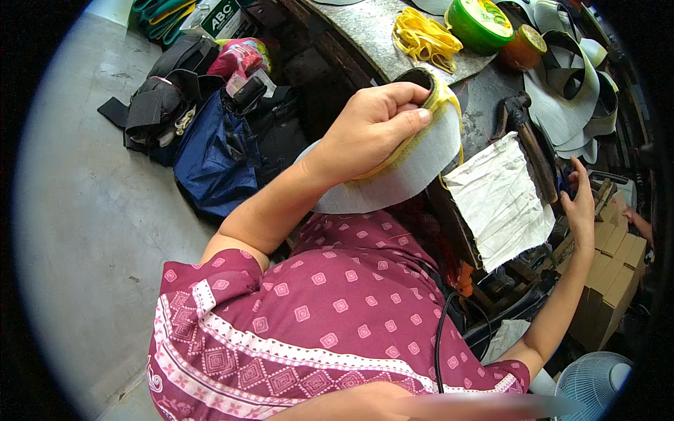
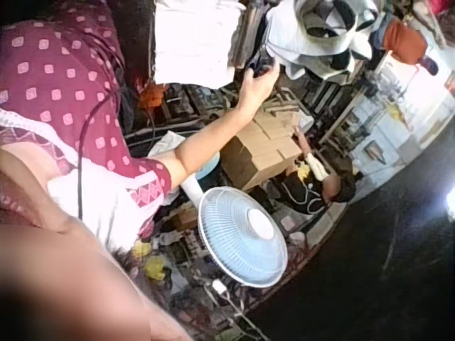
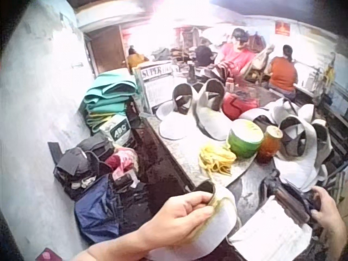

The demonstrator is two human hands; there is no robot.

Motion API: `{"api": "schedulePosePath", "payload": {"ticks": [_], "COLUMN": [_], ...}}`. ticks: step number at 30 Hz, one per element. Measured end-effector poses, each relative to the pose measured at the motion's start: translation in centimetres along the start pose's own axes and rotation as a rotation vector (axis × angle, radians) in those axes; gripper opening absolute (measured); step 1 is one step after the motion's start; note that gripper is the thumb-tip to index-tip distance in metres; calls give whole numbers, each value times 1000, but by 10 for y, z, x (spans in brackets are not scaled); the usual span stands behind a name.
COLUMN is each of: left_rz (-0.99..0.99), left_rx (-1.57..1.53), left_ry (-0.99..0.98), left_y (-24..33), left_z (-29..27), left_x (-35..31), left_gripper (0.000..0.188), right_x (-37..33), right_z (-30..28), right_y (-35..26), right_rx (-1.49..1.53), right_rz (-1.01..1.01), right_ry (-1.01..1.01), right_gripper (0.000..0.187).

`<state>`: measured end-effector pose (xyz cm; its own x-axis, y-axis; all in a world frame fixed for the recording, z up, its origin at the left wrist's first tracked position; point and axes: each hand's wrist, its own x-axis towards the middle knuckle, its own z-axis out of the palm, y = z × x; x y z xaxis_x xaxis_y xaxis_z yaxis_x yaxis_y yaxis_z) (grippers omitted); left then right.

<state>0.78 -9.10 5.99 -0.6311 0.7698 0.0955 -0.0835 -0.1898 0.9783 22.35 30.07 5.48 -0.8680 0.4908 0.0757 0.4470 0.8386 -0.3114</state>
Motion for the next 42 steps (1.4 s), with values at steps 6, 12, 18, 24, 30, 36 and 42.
{"api": "schedulePosePath", "payload": {"ticks": [6, 12, 18, 24, 30, 36, 42], "left_rz": [-31, -2, 53, 65, 61, 63, 65], "left_rx": [113, 81, 74, -39, -12, 10, 3], "left_ry": [20, -3, 30, 47, 20, 9, 6], "left_y": [-8, -15, -13, -8, -9, -10, -9], "left_z": [0, 4, 9, 14, 14, 13, 14], "left_x": [5, 14, 18, 14, 16, 18, 18], "left_gripper": [30, 30, 28, 25, 23, 22, 22], "right_x": [1, -17, -72, -65, -60, -57, -56], "right_z": [-17, -37, 0, 15, 25, 32, 34], "right_y": [4, -36, -141, -174, -174, -173, -167], "right_rx": [43, 479, 670, 675, 653, 591, 695], "right_rz": [-24, -116, -119, -188, -280, -286, -212], "right_ry": [-83, -35, -180, -176, -139, -119, -217], "right_gripper": [80, 70, 103, 110, 107, 111, 110]}}
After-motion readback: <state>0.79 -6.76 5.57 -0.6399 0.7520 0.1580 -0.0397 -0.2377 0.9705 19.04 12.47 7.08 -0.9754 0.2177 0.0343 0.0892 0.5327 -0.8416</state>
